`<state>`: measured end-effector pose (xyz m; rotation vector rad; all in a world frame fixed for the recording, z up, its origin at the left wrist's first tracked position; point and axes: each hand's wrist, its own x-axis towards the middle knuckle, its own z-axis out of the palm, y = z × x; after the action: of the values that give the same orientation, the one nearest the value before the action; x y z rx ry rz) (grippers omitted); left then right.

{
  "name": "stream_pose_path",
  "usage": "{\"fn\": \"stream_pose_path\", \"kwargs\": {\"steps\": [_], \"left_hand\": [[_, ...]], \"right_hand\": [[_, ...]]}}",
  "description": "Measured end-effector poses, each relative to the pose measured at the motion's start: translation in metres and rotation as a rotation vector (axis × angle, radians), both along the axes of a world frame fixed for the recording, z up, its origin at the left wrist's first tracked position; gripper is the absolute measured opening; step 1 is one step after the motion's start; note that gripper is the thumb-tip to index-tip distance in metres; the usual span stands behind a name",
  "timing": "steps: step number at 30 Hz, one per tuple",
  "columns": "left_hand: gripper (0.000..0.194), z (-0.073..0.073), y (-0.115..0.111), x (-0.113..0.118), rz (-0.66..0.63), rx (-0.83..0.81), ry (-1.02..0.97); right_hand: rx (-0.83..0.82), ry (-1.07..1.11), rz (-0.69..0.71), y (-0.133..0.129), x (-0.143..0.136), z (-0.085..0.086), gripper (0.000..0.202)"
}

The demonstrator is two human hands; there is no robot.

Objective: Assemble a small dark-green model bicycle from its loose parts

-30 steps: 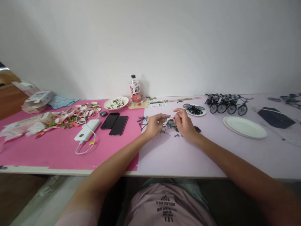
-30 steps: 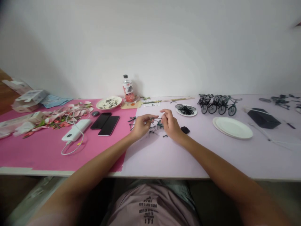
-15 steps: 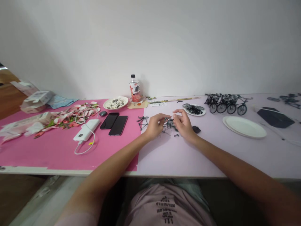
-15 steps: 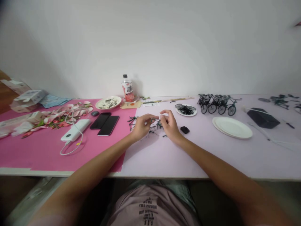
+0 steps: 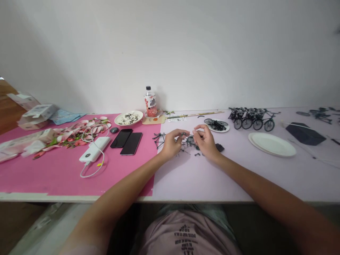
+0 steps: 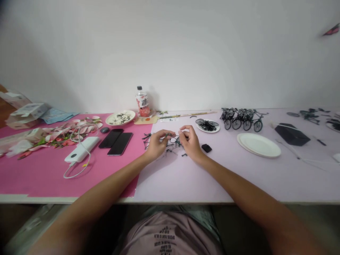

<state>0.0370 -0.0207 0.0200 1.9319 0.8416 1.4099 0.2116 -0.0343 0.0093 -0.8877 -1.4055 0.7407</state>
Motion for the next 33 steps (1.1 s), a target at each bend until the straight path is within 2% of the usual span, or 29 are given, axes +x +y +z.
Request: {"fn": "stream_pose_path", "kwargs": {"steps": [10,19,33], "left_hand": [[0.023,0.0044,-0.0029,-0.0013,0.003,-0.022,0.018],[0.029,0.0066,-0.0011,-0.0049,-0.004,0.013,0.081],[0.022,0.0014,0.0015,-0.0052,-0.032,-0.046,0.090]], "right_hand": [[-0.024,0.012,0.001,-0.0024,0.0004,0.0025,0.037],[-0.039,0.003,0.010,-0.0001,-0.0001,-0.0012,0.037],[-0.037,-0.038,-0.049,0.0026,0.0015,-0.0038,0.033]]}}
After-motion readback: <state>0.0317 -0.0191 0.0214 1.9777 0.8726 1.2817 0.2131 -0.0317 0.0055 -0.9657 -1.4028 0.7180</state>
